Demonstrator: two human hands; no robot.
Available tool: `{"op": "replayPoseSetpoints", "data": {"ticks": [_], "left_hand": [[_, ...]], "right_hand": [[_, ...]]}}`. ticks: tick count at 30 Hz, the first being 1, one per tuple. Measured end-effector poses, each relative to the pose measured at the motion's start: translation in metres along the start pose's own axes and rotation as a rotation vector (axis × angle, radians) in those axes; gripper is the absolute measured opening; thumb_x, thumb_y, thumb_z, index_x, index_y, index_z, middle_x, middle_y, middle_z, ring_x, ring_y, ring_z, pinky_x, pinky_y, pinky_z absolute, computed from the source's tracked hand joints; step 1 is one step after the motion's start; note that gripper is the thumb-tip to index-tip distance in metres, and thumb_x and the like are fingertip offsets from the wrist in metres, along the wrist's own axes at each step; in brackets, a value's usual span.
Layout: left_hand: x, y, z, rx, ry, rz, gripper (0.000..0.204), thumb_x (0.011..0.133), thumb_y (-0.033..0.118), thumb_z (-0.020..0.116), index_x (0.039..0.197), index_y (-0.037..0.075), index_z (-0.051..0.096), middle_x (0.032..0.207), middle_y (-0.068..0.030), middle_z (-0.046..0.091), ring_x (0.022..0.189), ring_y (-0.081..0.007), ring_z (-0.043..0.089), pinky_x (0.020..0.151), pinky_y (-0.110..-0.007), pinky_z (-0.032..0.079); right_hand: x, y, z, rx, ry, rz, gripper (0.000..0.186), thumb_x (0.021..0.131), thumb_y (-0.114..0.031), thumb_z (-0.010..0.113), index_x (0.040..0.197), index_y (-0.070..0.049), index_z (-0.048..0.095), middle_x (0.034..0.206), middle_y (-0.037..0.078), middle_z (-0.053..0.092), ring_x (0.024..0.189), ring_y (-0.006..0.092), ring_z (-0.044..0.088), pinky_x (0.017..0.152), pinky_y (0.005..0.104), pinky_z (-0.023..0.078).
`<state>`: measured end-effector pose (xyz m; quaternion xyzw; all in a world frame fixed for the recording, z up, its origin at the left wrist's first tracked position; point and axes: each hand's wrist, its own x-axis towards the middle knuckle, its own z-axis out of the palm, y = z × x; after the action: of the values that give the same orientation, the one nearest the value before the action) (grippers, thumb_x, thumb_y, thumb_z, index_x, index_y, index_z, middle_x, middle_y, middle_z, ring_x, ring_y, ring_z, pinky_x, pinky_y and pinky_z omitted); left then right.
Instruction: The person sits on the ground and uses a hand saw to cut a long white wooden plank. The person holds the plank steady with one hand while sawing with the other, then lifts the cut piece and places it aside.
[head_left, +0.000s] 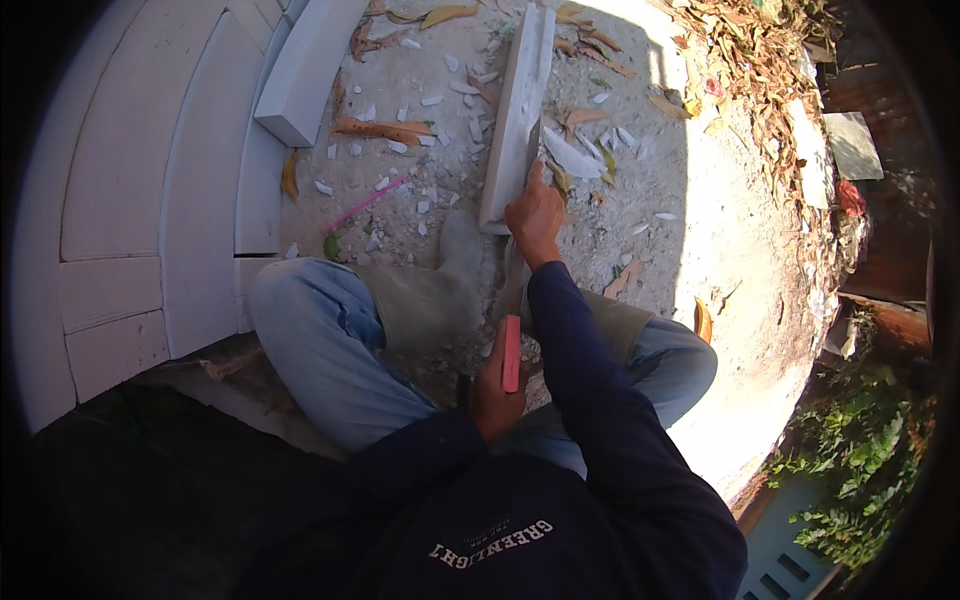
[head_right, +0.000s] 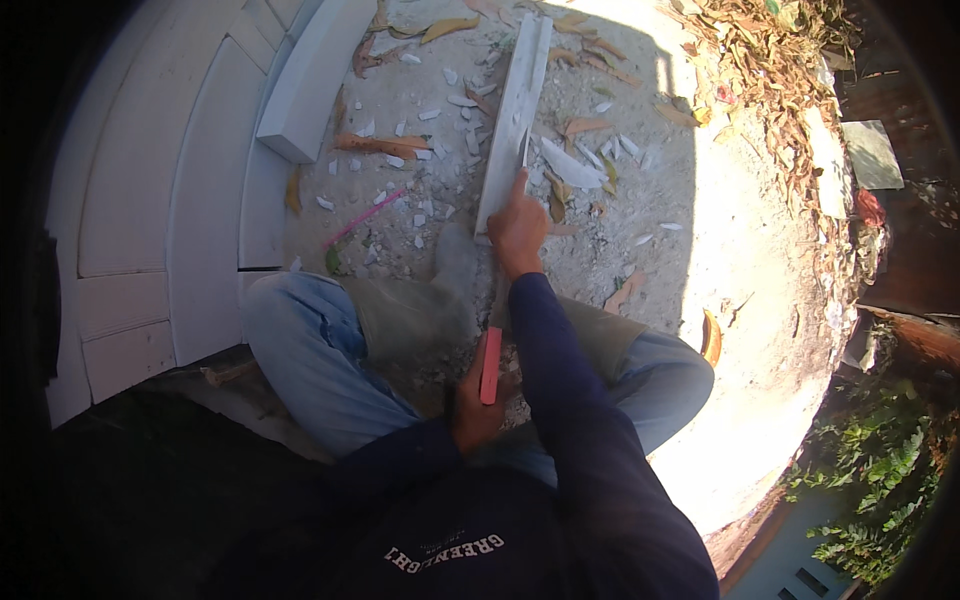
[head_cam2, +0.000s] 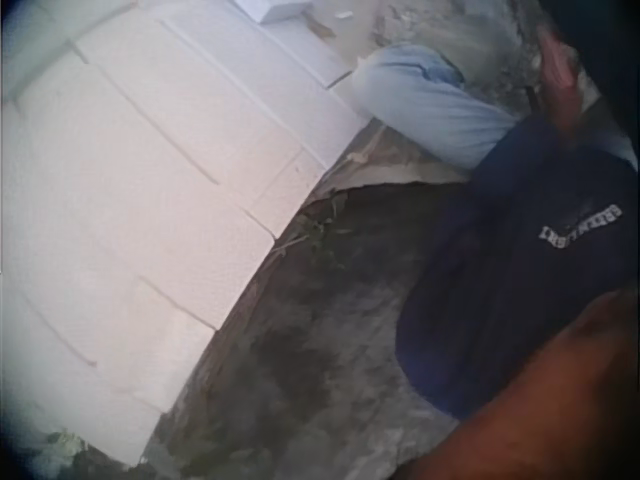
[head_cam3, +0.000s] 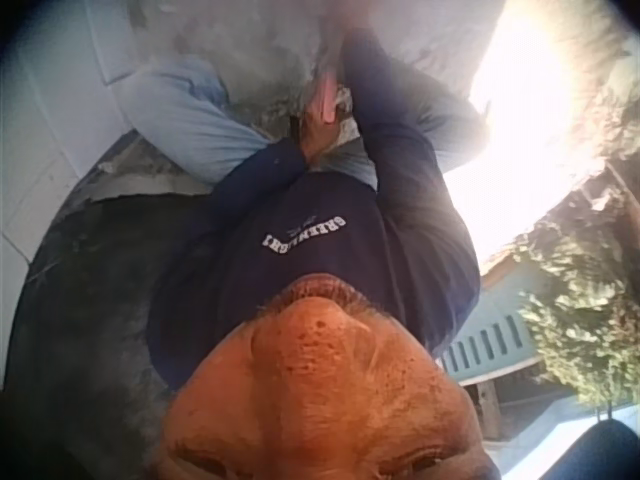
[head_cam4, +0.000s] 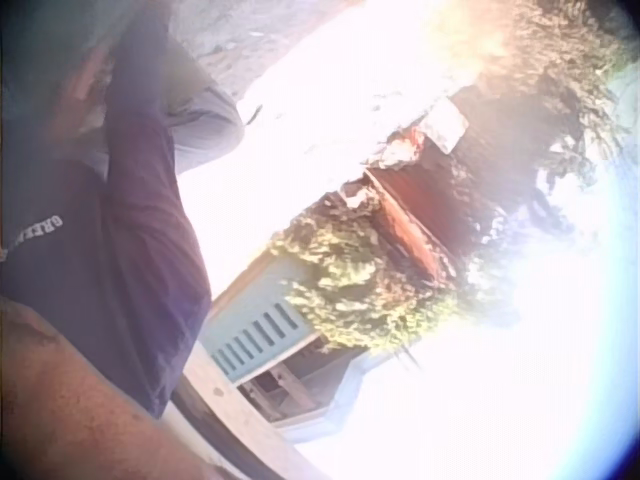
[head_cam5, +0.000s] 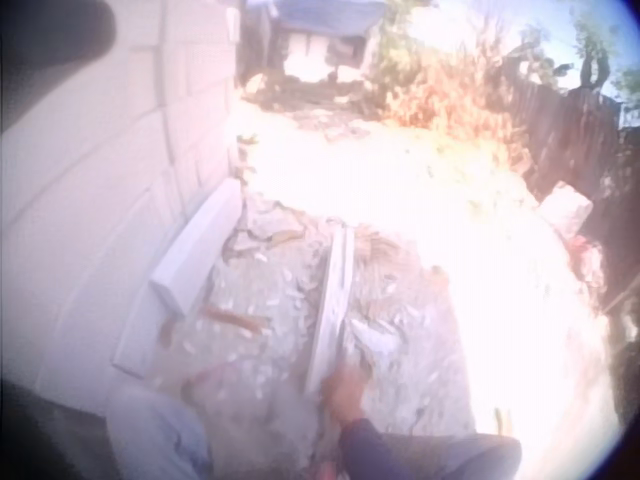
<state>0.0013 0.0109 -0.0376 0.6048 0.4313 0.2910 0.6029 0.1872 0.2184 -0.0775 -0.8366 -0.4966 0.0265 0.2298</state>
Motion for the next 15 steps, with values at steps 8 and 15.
{"op": "replayPoseSetpoints", "data": {"ticks": [8,15], "left_hand": [[-0.026,0.047,-0.002,-0.082,-0.069,-0.149,0.08,0.092,0.0,0.058,0.159,-0.007,0.015,0.149,-0.0332,0.045,0.138,-0.0426,0.048,0.112,-0.041,0.04],[-0.025,0.042,0.002,-0.075,-0.053,-0.041,0.08,0.09,-0.001,0.059,0.158,-0.007,0.017,0.148,-0.0287,0.05,0.136,-0.0352,0.052,0.111,-0.038,0.041]], "right_hand": [[-0.02,-0.004,-0.016,0.007,-0.097,0.006,0.069,0.075,-0.003,0.061,0.143,0.007,0.051,0.076,0.026,0.066,0.073,0.0431,0.067,0.067,0.0516,0.051],[-0.024,-0.004,-0.024,0.06,-0.039,0.044,0.059,0.081,-0.005,0.058,0.139,0.006,0.056,0.078,0.03,0.066,0.074,0.0465,0.067,0.071,0.0544,0.05]]}}
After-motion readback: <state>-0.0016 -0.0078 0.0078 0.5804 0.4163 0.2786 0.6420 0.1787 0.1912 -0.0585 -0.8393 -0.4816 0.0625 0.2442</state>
